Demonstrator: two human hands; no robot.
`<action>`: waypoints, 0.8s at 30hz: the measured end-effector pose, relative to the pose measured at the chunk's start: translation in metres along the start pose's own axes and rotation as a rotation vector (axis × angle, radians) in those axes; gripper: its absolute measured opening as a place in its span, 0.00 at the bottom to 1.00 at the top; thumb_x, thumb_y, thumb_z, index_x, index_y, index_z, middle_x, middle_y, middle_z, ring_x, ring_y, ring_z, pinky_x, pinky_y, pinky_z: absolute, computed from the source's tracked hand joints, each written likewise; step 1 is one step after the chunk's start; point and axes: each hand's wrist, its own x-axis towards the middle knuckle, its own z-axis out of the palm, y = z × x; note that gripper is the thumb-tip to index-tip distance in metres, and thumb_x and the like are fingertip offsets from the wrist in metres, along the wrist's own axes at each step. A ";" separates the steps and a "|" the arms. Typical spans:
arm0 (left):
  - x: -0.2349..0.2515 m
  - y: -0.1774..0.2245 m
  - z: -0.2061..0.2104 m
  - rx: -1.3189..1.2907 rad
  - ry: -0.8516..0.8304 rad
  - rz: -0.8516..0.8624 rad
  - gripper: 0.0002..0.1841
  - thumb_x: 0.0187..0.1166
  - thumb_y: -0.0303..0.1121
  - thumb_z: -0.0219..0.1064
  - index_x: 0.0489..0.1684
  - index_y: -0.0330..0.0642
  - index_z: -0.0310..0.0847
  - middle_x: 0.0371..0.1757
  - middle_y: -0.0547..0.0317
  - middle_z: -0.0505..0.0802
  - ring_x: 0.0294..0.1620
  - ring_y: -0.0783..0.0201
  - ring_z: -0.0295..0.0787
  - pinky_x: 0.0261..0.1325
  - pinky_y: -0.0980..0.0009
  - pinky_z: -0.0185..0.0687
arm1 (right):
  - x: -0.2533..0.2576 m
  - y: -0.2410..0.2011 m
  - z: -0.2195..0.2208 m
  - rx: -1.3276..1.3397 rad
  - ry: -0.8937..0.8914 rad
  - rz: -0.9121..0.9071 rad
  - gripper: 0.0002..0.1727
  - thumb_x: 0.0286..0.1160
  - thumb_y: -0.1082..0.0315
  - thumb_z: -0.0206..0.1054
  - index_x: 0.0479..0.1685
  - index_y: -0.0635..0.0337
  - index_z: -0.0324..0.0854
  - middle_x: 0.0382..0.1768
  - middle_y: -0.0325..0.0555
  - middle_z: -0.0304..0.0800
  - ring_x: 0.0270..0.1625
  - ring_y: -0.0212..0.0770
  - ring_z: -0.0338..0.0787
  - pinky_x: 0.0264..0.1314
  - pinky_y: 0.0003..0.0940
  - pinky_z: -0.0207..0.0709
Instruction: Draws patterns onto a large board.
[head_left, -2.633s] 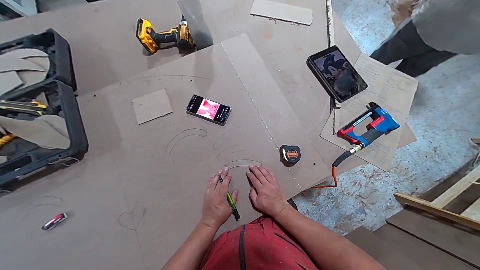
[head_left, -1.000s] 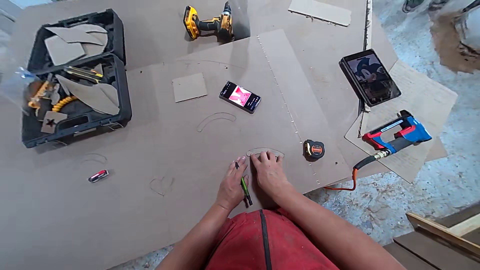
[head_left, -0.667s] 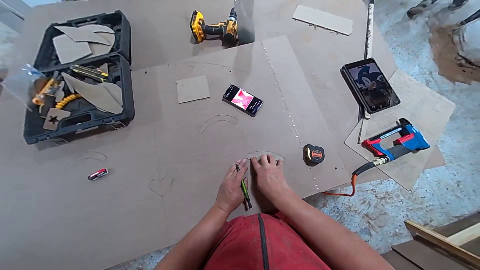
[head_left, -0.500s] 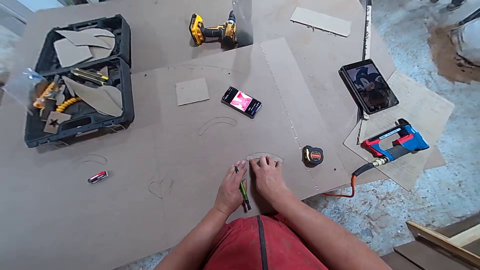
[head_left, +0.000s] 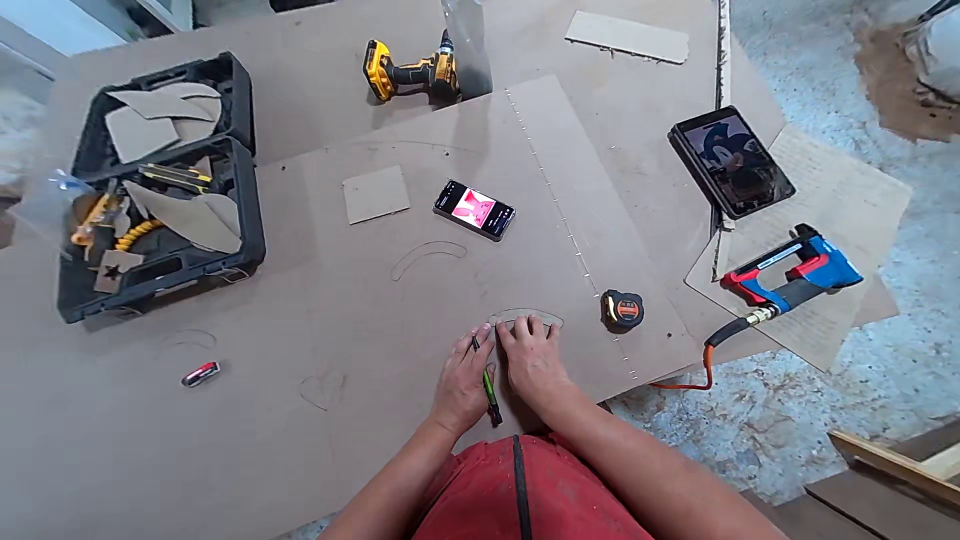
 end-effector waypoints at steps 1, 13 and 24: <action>0.000 0.001 0.000 -0.004 0.000 -0.001 0.23 0.88 0.41 0.55 0.79 0.49 0.79 0.90 0.66 0.73 0.92 0.59 0.61 0.90 0.53 0.63 | 0.000 0.000 -0.001 0.005 -0.006 0.000 0.36 0.76 0.68 0.64 0.89 0.42 0.67 0.79 0.56 0.74 0.86 0.67 0.67 0.76 0.82 0.62; 0.011 0.006 -0.022 -0.200 -0.037 -0.138 0.21 0.90 0.39 0.53 0.78 0.52 0.79 0.82 0.68 0.81 0.87 0.65 0.70 0.86 0.56 0.71 | 0.001 -0.001 -0.006 0.015 -0.028 0.007 0.35 0.79 0.69 0.63 0.89 0.43 0.66 0.78 0.55 0.75 0.84 0.66 0.68 0.75 0.82 0.63; 0.094 0.010 -0.060 -0.380 -0.154 -0.520 0.19 0.93 0.46 0.54 0.61 0.50 0.90 0.51 0.57 0.96 0.52 0.60 0.92 0.62 0.49 0.84 | 0.002 0.001 -0.006 0.069 -0.042 -0.006 0.33 0.80 0.71 0.61 0.88 0.46 0.67 0.78 0.55 0.74 0.85 0.68 0.67 0.74 0.84 0.62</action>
